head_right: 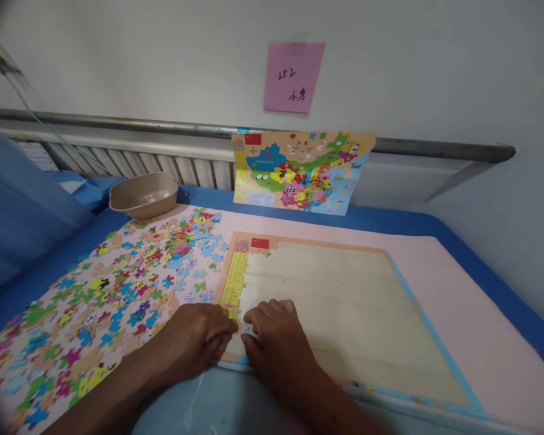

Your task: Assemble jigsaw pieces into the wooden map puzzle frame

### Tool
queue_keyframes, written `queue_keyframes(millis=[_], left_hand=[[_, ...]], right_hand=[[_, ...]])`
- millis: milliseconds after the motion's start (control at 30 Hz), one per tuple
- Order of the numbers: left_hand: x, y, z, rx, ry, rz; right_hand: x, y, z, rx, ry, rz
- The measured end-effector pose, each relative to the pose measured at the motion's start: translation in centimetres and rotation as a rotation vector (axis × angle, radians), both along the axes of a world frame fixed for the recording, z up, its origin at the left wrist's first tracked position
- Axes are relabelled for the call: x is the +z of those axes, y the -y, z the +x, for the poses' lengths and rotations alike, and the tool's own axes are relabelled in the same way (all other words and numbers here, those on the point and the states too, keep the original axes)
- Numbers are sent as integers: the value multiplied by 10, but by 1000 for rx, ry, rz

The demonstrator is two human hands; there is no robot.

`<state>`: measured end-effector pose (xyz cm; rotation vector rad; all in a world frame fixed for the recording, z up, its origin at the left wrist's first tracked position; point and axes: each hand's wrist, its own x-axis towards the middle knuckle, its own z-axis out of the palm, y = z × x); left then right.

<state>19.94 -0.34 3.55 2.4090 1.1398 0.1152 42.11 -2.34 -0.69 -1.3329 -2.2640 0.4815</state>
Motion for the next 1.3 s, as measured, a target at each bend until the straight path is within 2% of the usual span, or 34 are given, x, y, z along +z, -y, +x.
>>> queue_keyframes(millis=[233,400,867,1300], left_hand=[[-4,-6,-9,126,28,25],[-7,-8,-11,135,-52,63],[-10,-8,-10,167,-54,70],[-6,-9,-10,209,-72,74]], right_hand=[[-1,-1,1,4,-11,35],[-1,0,-1,-1,-12,33],[-1,-2,0,-5,-15,61],[4,0,0,22,-27,26]])
